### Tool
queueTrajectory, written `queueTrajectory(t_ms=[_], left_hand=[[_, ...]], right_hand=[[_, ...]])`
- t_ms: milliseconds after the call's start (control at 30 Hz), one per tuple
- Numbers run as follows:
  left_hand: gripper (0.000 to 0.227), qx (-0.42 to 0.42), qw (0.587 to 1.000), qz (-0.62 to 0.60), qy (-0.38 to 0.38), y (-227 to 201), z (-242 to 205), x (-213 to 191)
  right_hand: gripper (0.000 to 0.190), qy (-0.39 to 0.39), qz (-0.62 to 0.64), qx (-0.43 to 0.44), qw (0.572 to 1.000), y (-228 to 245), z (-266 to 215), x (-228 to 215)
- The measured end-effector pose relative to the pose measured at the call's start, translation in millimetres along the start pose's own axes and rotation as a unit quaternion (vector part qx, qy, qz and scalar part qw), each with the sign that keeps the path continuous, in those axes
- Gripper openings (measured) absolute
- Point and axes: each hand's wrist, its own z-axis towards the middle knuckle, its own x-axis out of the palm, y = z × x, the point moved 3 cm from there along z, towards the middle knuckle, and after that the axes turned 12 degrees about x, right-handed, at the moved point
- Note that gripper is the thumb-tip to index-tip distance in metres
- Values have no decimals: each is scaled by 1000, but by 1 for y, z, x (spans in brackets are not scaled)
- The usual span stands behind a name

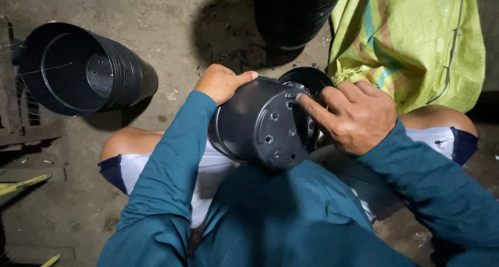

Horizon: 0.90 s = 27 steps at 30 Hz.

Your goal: The person sits on the floor and uses a pointed tool to punch drainage holes into the bottom of black plastic nursery pots. They handle the pots one at a time, rotating them to create multiple holes before setting them aside.

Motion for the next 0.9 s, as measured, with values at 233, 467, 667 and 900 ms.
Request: queueTrajectory(t_ms=[233, 467, 667, 900], left_hand=[[67, 19, 997, 76, -25, -13, -18, -5], [69, 10, 989, 88, -118, -27, -49, -15], [68, 56, 964, 124, -230, -39, -83, -26], [49, 84, 918, 74, -380, -51, -122, -31]], right_hand=[[39, 127, 45, 100, 986, 1, -9, 6], [18, 102, 270, 252, 924, 19, -16, -2], [22, 201, 375, 437, 792, 38, -33, 11], [26, 190, 613, 409, 648, 64, -55, 30]])
